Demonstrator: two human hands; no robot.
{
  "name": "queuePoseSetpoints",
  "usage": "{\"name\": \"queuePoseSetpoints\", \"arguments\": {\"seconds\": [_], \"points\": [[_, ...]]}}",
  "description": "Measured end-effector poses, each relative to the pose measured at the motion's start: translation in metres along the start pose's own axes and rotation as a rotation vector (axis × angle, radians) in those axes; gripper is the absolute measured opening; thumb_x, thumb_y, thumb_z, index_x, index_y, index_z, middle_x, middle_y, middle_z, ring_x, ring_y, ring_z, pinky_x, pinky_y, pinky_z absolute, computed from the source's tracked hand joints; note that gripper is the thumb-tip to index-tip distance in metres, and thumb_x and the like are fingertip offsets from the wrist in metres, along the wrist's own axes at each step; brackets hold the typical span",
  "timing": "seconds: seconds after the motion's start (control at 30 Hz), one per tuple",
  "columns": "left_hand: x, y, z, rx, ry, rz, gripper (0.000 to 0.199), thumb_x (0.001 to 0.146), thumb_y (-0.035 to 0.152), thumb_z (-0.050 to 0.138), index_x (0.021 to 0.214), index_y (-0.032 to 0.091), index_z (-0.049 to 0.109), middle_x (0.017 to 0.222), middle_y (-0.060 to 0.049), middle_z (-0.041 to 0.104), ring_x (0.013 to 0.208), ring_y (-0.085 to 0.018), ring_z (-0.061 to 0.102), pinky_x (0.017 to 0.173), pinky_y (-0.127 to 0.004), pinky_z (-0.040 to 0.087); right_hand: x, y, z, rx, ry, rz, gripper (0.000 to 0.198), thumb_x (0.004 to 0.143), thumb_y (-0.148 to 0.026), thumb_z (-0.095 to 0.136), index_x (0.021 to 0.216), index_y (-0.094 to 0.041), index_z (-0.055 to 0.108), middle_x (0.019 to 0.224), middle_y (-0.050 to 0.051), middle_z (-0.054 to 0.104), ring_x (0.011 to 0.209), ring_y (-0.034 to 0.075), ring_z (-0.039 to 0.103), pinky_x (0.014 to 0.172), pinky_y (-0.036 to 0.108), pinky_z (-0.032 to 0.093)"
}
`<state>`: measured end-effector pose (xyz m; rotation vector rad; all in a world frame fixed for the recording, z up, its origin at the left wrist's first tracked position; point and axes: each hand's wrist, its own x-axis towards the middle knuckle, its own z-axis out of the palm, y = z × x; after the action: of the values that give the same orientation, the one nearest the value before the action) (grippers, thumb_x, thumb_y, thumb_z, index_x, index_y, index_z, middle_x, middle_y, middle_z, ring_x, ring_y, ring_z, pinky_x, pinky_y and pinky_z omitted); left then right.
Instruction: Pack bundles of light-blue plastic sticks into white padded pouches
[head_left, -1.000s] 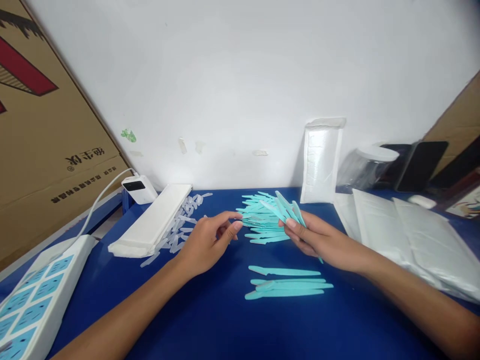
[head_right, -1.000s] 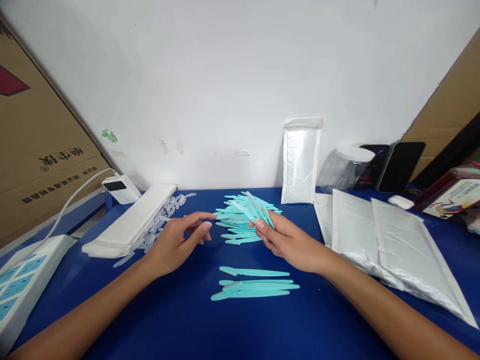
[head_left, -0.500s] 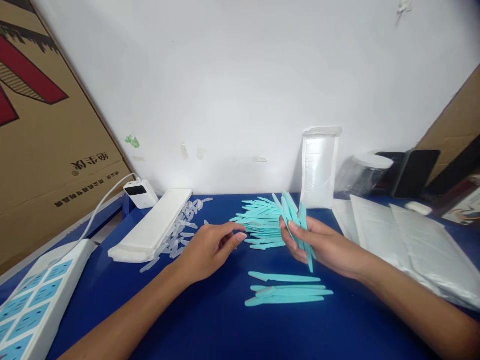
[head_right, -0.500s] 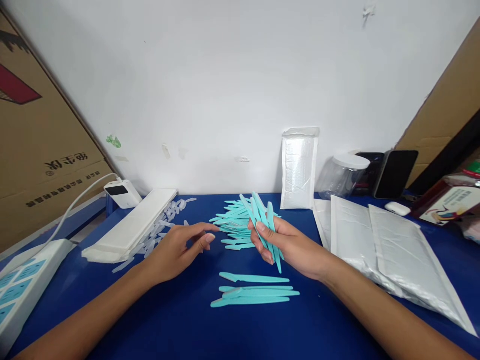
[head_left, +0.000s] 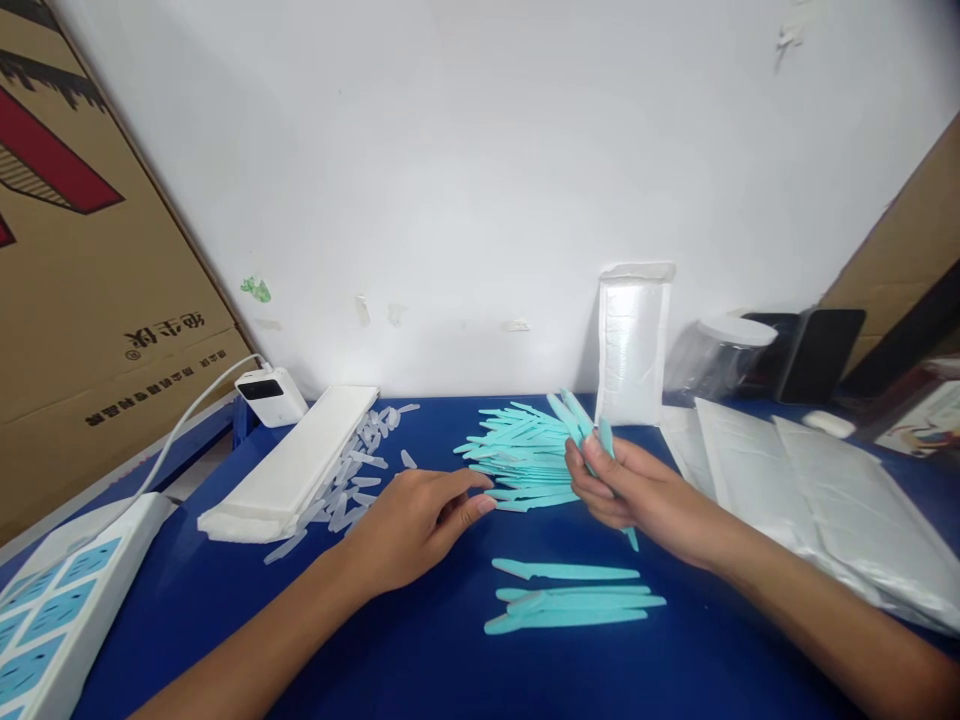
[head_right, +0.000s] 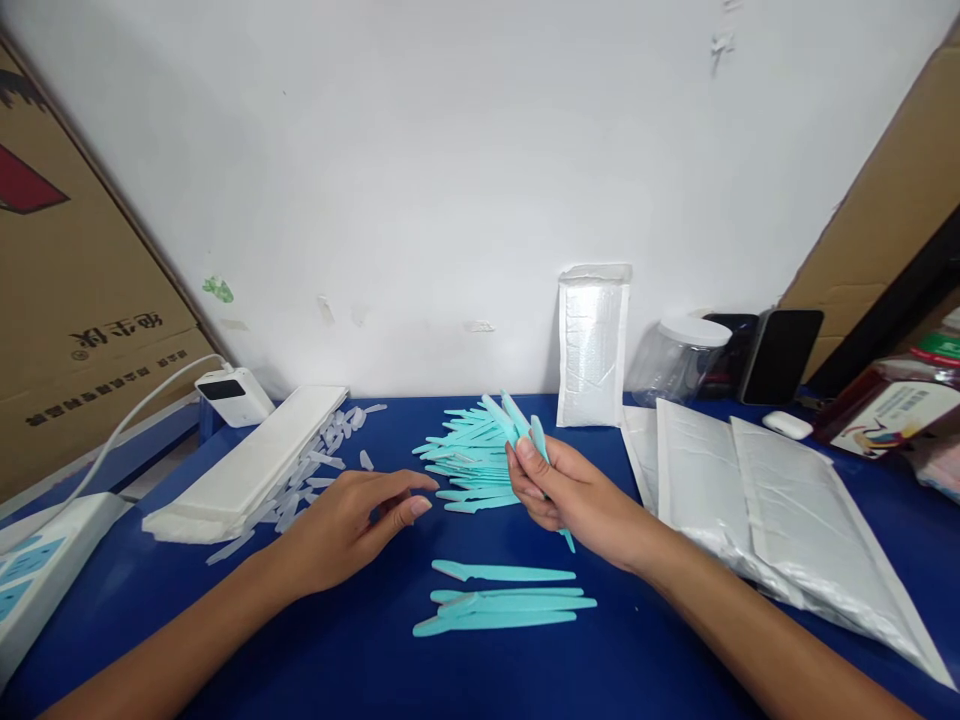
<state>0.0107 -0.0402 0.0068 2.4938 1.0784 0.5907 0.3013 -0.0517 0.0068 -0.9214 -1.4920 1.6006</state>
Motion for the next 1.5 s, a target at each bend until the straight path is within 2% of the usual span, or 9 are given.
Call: {"name": "queuePoseSetpoints", "arguments": {"seconds": [0.1, 0.2, 0.3, 0.37, 0.53, 0.67, 0.8, 1.17, 1.5], "points": [[0.0, -0.001, -0.001, 0.001, -0.006, 0.004, 0.038, 0.111, 0.047, 0.048, 0.123, 0.023, 0.074, 0.084, -0.002, 0.077, 0.072, -0.018, 0.069, 0.069, -0.028, 0.042, 0.0, -0.001, -0.002, -0.144, 0.113, -0.03, 0.056, 0.098, -0.074, 0.057, 0.078, -0.025, 0.039, 0.066, -0.009, 0.028, 0.054, 0.01, 0.021, 0.049, 0.025, 0.021], [0.001, -0.005, 0.001, -0.01, -0.004, 0.002, 0.036, 0.111, 0.046, 0.048, 0.119, 0.024, 0.075, 0.083, -0.002, 0.076, 0.069, -0.018, 0.068, 0.067, -0.029, 0.042, -0.002, -0.013, -0.014, -0.462, 0.304, -0.133, 0.055, 0.092, -0.073, 0.067, 0.078, -0.024, 0.048, 0.067, -0.004, 0.042, 0.06, 0.014, 0.038, 0.055, 0.028, 0.033], [0.001, -0.009, 0.006, -0.02, 0.015, 0.007, 0.033, 0.111, 0.042, 0.05, 0.114, 0.023, 0.077, 0.084, -0.003, 0.077, 0.069, -0.017, 0.066, 0.067, -0.029, 0.043, -0.004, -0.039, -0.042, -0.768, 0.543, -0.239, 0.052, 0.094, -0.073, 0.061, 0.082, -0.022, 0.064, 0.074, 0.003, 0.06, 0.07, 0.024, 0.055, 0.064, 0.035, 0.042], [0.0, -0.012, 0.008, 0.002, 0.078, 0.014, 0.032, 0.11, 0.04, 0.051, 0.108, 0.023, 0.078, 0.081, -0.003, 0.075, 0.068, -0.018, 0.064, 0.066, -0.03, 0.043, 0.002, -0.061, -0.07, -0.901, 0.688, -0.26, 0.049, 0.095, -0.069, 0.062, 0.103, -0.022, 0.073, 0.078, 0.005, 0.065, 0.075, 0.028, 0.061, 0.07, 0.039, 0.045], [0.002, -0.012, 0.01, 0.024, 0.317, 0.056, 0.027, 0.108, 0.036, 0.054, 0.105, 0.022, 0.078, 0.079, -0.006, 0.074, 0.077, -0.022, 0.063, 0.07, -0.033, 0.048, 0.047, -0.114, -0.143, -1.316, 0.716, -0.225, 0.042, 0.095, -0.055, 0.068, 0.122, -0.023, 0.069, 0.081, 0.004, 0.066, 0.072, 0.025, 0.059, 0.069, 0.036, 0.041], [0.004, -0.014, 0.007, -0.032, 0.399, 0.084, 0.022, 0.106, 0.032, 0.058, 0.111, 0.021, 0.076, 0.083, -0.007, 0.074, 0.083, -0.024, 0.064, 0.075, -0.036, 0.051, 0.08, -0.145, -0.171, -1.413, 0.7, -0.113, 0.049, 0.093, -0.05, 0.074, 0.127, -0.018, 0.064, 0.098, 0.01, 0.07, 0.084, 0.026, 0.061, 0.075, 0.036, 0.041], [0.004, -0.017, 0.007, -0.054, 0.385, 0.087, 0.021, 0.105, 0.029, 0.058, 0.111, 0.021, 0.076, 0.087, -0.008, 0.075, 0.086, -0.024, 0.065, 0.077, -0.036, 0.051, 0.086, -0.158, -0.171, -1.479, 0.609, -0.026, 0.038, 0.089, -0.05, 0.08, 0.103, -0.016, 0.074, 0.094, 0.014, 0.071, 0.079, 0.024, 0.058, 0.074, 0.037, 0.037], [0.002, -0.015, 0.008, -0.087, 0.349, 0.07, 0.021, 0.103, 0.029, 0.06, 0.111, 0.021, 0.078, 0.088, -0.007, 0.076, 0.09, -0.024, 0.067, 0.077, -0.035, 0.053, 0.073, -0.149, -0.163, -1.703, 0.659, -0.016, 0.041, 0.103, -0.051, 0.059, 0.126, -0.017, 0.065, 0.106, 0.021, 0.069, 0.08, 0.025, 0.05, 0.07, 0.039, 0.03], [0.003, -0.018, 0.01, -0.06, 0.366, 0.104, 0.02, 0.103, 0.025, 0.059, 0.109, 0.019, 0.077, 0.086, -0.006, 0.075, 0.085, -0.023, 0.064, 0.076, -0.035, 0.051, 0.075, -0.136, -0.149, -1.668, 0.68, 0.023, 0.032, 0.107, -0.049, 0.052, 0.107, -0.018, 0.063, 0.095, 0.018, 0.07, 0.074, 0.023, 0.053, 0.068, 0.037, 0.032]]}}
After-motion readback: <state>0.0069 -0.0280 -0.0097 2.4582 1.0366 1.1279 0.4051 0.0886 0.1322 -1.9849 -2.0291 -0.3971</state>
